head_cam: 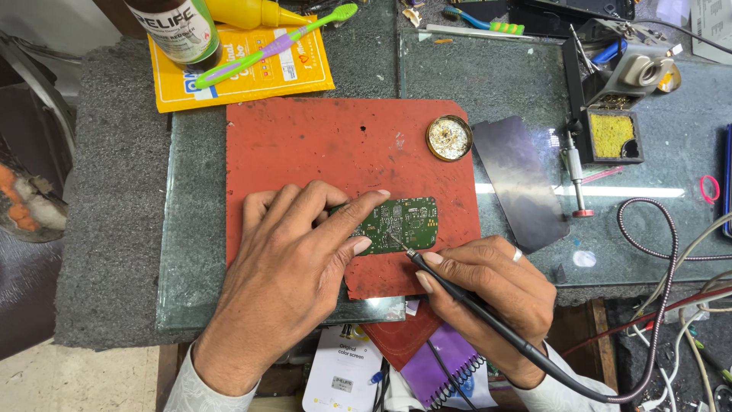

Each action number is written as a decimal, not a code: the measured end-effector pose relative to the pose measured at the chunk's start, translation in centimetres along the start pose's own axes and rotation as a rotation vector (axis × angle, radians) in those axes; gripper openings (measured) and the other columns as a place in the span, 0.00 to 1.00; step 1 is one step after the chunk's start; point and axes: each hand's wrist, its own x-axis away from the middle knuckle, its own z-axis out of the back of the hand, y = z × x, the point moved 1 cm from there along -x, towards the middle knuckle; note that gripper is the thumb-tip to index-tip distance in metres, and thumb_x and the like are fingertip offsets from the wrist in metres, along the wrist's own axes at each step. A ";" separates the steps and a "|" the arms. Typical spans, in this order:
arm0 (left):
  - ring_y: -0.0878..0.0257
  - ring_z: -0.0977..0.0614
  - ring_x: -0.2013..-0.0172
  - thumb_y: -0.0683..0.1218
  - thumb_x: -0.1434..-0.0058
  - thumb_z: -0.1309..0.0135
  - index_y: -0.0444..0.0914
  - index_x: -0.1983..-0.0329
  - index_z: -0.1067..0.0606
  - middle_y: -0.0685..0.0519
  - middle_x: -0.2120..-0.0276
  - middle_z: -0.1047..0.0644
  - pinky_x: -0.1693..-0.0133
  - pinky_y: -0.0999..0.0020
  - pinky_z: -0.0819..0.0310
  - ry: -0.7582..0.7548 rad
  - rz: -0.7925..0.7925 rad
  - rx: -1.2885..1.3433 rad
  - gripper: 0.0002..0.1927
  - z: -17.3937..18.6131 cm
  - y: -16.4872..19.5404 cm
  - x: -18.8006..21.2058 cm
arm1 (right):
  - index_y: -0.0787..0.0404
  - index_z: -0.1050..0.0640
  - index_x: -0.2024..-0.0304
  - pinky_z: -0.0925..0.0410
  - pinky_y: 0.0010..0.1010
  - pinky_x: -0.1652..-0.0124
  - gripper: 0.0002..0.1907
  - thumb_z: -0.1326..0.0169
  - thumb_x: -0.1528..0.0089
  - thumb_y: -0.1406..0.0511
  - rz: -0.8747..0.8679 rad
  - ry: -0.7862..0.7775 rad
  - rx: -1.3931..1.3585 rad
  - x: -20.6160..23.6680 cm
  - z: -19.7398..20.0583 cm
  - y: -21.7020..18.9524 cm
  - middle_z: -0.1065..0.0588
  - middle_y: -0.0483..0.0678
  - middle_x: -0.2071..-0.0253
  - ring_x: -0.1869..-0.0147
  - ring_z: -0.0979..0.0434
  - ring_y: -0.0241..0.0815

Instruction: The person uses a soldering iron to apply solder to several points on a small green circuit board. They repeatedly dip the iron tip into a small container of solder paste and then touch it to specific pads on the board. The person holds the board steady with one hand while manipulating the tool with the other.

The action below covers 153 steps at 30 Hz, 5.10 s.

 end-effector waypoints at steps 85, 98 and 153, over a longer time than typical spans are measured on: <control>0.58 0.25 0.57 0.43 0.39 0.45 0.42 0.37 0.25 0.54 0.60 0.27 0.51 0.56 0.41 -0.021 0.013 -0.056 0.25 -0.3 0.4 0.0 | 0.65 0.16 0.57 0.28 0.28 0.63 0.15 0.30 0.47 0.74 0.129 0.018 0.099 0.3 0.4 -0.1 0.20 0.50 0.62 0.64 0.21 0.40; 0.59 0.26 0.58 0.43 0.39 0.45 0.42 0.37 0.26 0.54 0.60 0.27 0.52 0.56 0.42 -0.012 0.006 -0.062 0.25 -0.3 0.1 0.0 | 0.63 0.16 0.59 0.27 0.28 0.61 0.16 0.31 0.49 0.74 0.153 -0.017 0.067 0.2 0.0 0.1 0.19 0.48 0.62 0.61 0.20 0.41; 0.54 0.24 0.52 0.59 0.51 0.35 0.41 0.36 0.26 0.50 0.54 0.26 0.51 0.54 0.39 0.053 0.002 -0.182 0.38 -2.1 -0.4 -0.2 | 0.63 0.20 0.56 0.26 0.31 0.57 0.11 0.35 0.41 0.70 -0.109 0.191 0.029 0.2 3.1 1.0 0.19 0.50 0.59 0.58 0.17 0.44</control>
